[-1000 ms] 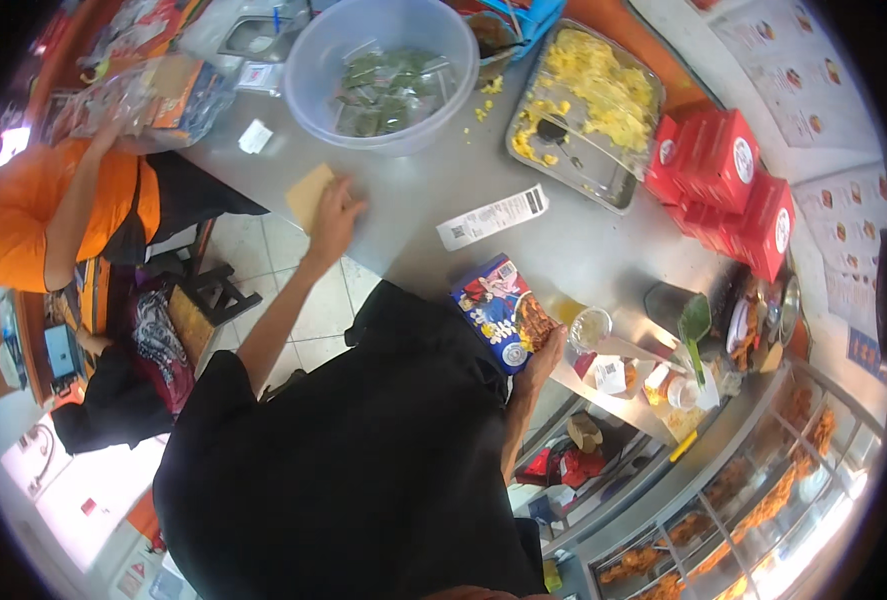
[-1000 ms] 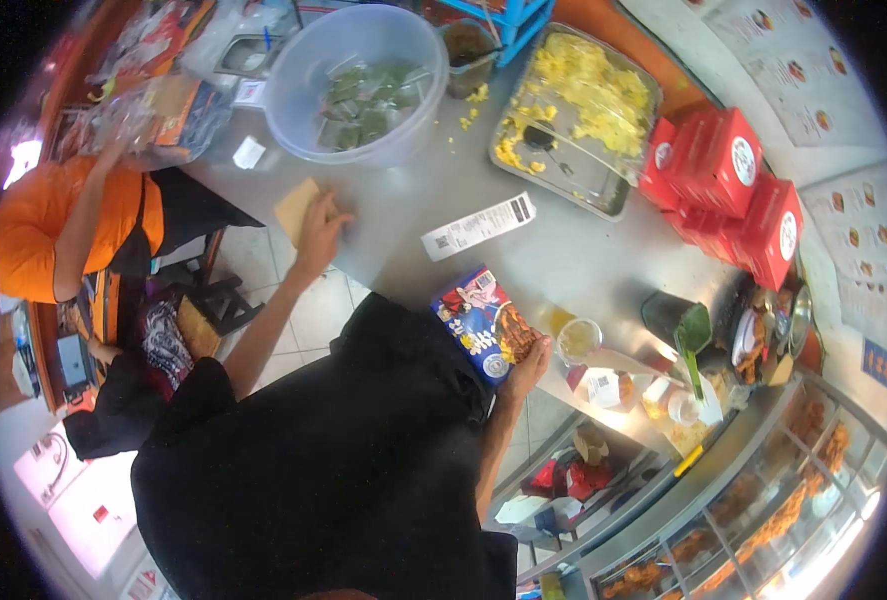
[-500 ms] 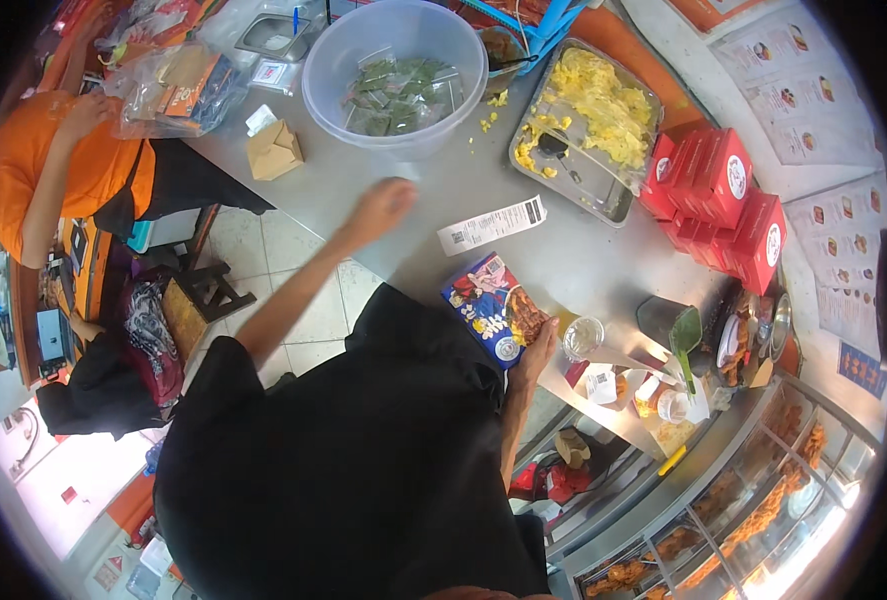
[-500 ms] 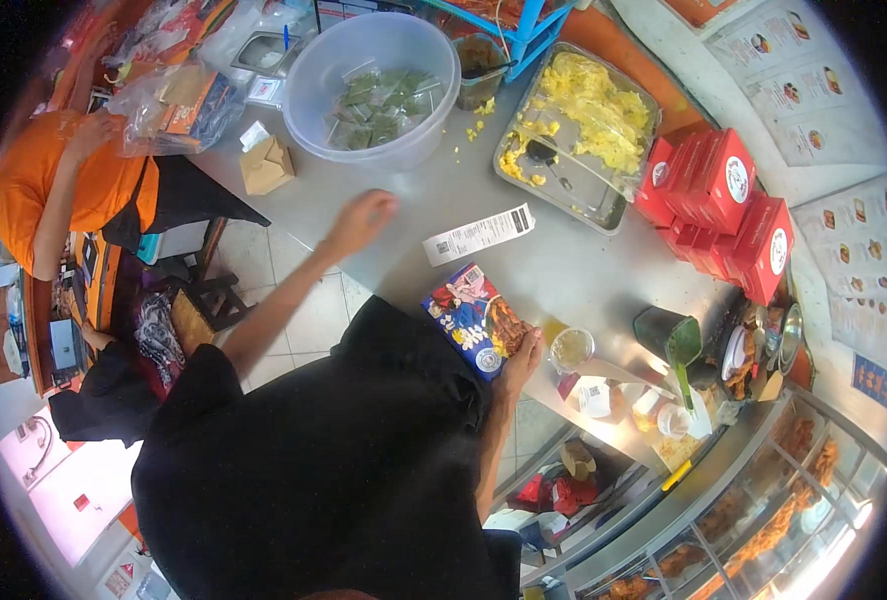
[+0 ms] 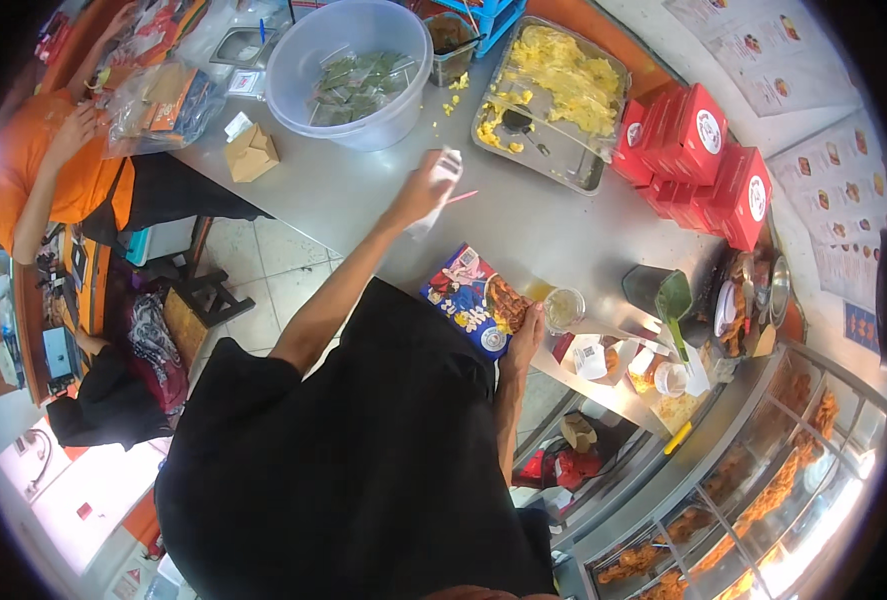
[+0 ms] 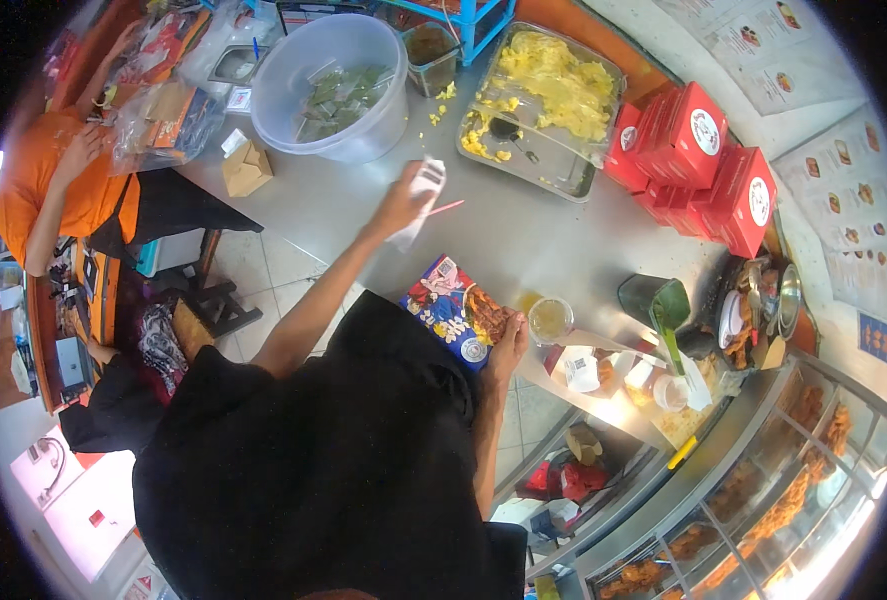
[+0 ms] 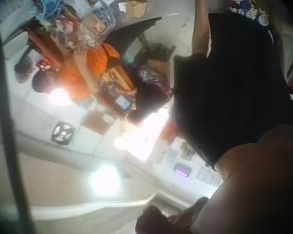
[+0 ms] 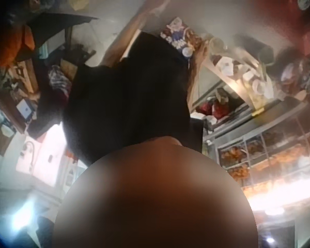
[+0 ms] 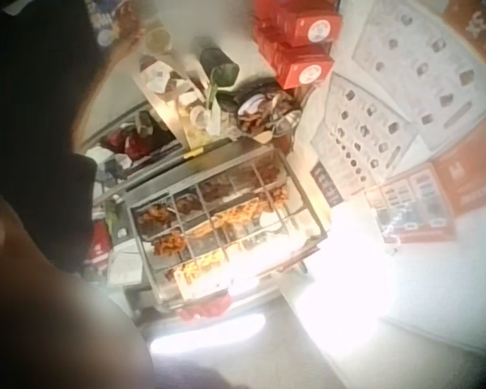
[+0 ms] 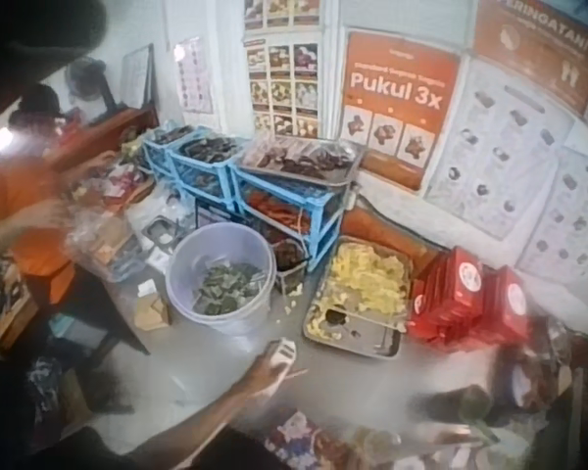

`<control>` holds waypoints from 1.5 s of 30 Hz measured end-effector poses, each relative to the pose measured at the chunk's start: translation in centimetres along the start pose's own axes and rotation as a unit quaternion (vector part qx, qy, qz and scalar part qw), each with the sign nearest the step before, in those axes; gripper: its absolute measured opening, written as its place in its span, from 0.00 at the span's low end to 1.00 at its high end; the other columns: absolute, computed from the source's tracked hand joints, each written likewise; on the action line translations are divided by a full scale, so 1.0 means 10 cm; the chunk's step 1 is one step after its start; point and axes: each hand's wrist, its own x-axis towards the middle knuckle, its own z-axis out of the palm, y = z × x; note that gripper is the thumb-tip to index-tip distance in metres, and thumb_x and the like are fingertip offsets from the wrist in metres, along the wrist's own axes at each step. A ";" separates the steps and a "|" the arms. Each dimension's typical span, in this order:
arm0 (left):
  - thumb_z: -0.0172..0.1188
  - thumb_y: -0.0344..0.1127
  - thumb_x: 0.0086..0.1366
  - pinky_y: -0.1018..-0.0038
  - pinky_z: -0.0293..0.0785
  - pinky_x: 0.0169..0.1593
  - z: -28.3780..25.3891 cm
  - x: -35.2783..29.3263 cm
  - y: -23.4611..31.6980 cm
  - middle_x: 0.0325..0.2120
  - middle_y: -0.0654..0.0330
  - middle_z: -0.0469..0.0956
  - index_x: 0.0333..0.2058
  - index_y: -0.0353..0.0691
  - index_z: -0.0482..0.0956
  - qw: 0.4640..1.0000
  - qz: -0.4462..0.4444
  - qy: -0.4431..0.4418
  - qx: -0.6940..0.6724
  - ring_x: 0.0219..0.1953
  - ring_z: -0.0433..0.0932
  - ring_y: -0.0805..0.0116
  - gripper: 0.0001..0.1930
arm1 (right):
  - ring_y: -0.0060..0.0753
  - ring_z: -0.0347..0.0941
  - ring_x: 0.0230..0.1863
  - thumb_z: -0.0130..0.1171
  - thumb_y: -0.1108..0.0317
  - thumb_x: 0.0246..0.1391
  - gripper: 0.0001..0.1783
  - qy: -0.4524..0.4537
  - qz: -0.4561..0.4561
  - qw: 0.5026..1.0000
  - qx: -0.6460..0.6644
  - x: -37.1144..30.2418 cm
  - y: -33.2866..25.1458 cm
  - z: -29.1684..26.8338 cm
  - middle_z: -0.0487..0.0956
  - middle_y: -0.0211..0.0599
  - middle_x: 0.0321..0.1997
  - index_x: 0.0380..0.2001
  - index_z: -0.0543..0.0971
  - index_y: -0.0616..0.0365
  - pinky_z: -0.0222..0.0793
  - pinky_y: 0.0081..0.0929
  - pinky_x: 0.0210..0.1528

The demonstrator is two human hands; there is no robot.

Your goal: The person prepares take-out boxes by hand, retrieves rice from a cooler, and places fried chicken pieces into the boxes according to order receipts, then adds condiments and pens to the order before checking a tablet.

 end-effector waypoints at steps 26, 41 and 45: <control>0.59 0.33 0.60 0.65 0.73 0.44 -2.91 -0.16 -2.00 0.31 0.51 0.80 0.38 0.37 0.78 0.994 -0.090 -0.024 0.061 0.35 0.79 0.59 0.09 | 0.23 0.67 0.39 0.51 0.55 0.65 0.17 -0.231 -0.056 0.959 -0.153 0.14 1.20 3.28 0.75 0.33 0.36 0.40 0.76 0.61 0.64 0.22 0.45; 0.55 0.32 0.68 0.75 0.70 0.53 -3.72 1.07 -0.74 0.46 0.57 0.77 0.54 0.34 0.69 0.995 -0.054 0.057 -0.054 0.49 0.74 0.73 0.18 | 0.56 0.63 0.57 0.51 0.58 0.62 0.23 -0.141 -0.249 0.887 -0.363 0.18 1.31 3.34 0.69 0.59 0.54 0.52 0.70 0.67 0.55 0.48 0.60; 0.57 0.30 0.64 0.68 0.66 0.60 -3.72 2.31 -1.02 0.56 0.47 0.68 0.59 0.31 0.61 0.984 0.049 0.168 -0.042 0.57 0.70 0.62 0.26 | 0.52 0.67 0.55 0.50 0.57 0.63 0.24 -0.209 -0.107 0.909 -0.345 0.40 1.37 3.04 0.74 0.55 0.52 0.51 0.72 0.70 0.58 0.44 0.60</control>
